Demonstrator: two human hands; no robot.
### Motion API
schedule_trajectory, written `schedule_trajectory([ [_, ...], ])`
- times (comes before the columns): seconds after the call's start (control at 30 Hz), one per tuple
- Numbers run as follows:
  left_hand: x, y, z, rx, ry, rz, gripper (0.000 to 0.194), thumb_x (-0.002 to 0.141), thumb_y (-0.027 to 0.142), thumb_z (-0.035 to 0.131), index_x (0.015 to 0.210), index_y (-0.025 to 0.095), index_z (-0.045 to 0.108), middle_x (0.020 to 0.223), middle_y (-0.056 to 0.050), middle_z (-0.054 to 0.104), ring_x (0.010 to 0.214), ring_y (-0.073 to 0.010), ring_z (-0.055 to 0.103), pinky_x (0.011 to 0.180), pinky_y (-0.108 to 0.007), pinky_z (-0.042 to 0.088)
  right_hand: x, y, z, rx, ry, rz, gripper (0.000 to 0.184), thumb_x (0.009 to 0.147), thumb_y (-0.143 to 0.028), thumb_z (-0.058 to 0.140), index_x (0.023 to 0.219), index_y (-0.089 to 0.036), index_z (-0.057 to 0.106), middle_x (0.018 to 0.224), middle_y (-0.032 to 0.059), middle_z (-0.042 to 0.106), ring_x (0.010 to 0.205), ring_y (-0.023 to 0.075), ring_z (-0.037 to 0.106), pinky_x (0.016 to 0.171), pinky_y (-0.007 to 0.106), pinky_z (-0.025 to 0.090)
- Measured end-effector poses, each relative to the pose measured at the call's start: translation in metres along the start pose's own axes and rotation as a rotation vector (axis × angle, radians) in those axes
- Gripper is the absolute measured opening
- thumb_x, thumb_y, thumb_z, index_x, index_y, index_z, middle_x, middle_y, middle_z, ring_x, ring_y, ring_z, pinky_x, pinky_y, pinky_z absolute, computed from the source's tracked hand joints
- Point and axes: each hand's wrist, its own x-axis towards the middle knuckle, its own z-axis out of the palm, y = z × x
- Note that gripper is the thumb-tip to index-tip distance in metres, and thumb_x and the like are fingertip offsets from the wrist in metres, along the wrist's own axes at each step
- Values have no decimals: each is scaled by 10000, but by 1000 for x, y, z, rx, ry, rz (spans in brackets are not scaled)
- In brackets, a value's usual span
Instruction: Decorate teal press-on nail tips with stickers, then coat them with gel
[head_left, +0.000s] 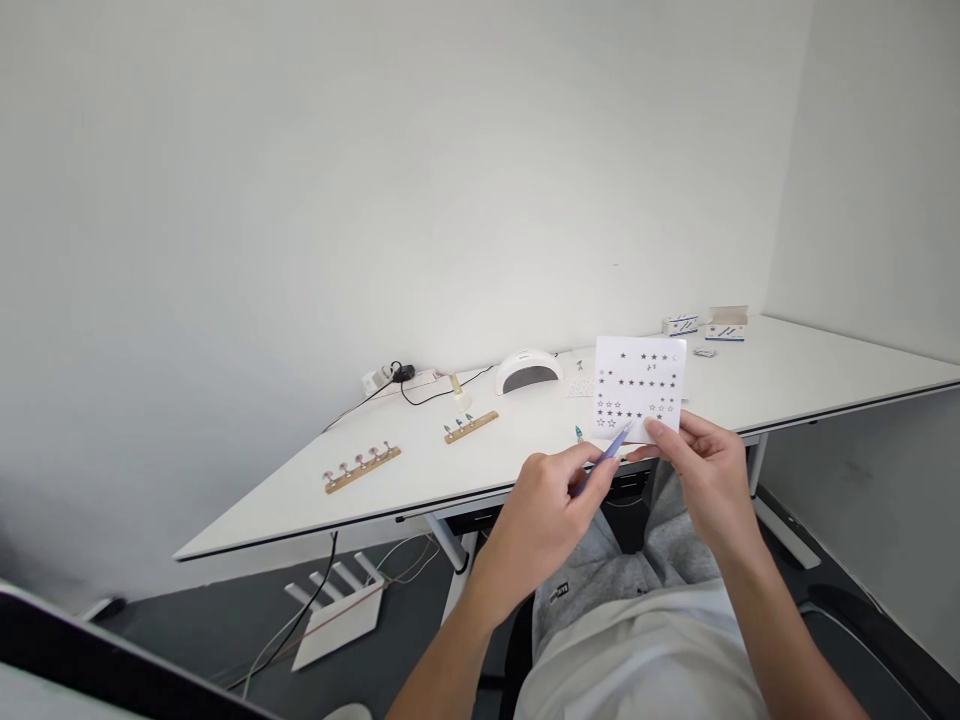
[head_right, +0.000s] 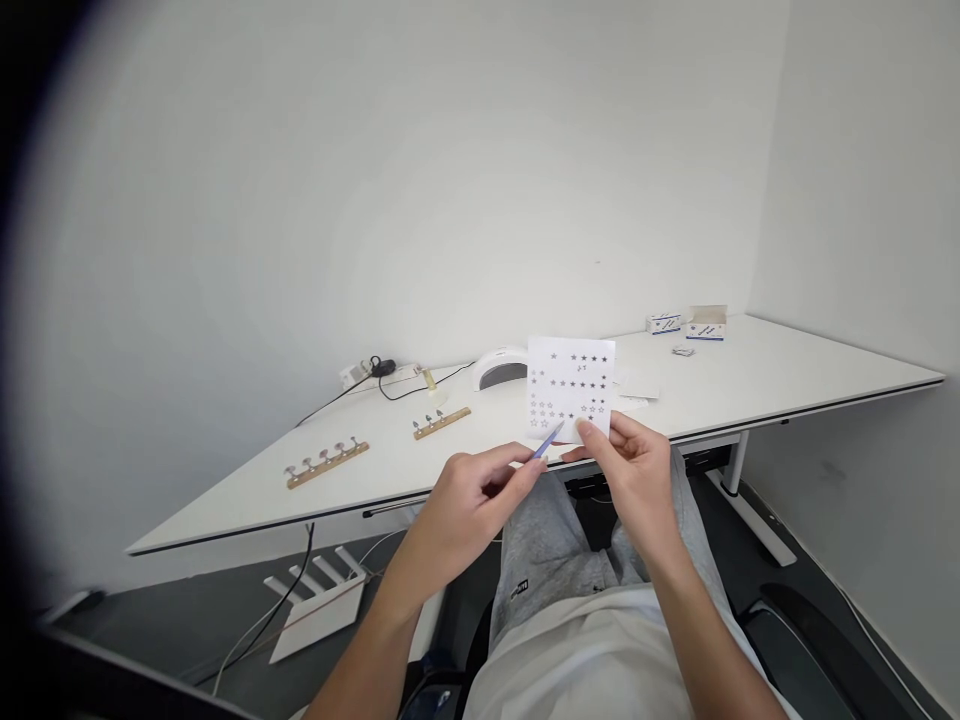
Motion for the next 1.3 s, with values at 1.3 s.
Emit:
schedule_trajectory([
  [1.3, -1, -4, 10, 108, 220, 162, 134, 913, 196, 511, 805, 172, 586, 568, 65, 455, 495, -59, 347, 519, -185, 314, -5, -3, 5, -112, 91, -58, 179, 785, -374, 756, 758, -198, 734, 710, -10, 722, 604, 220, 711, 649, 330, 607],
])
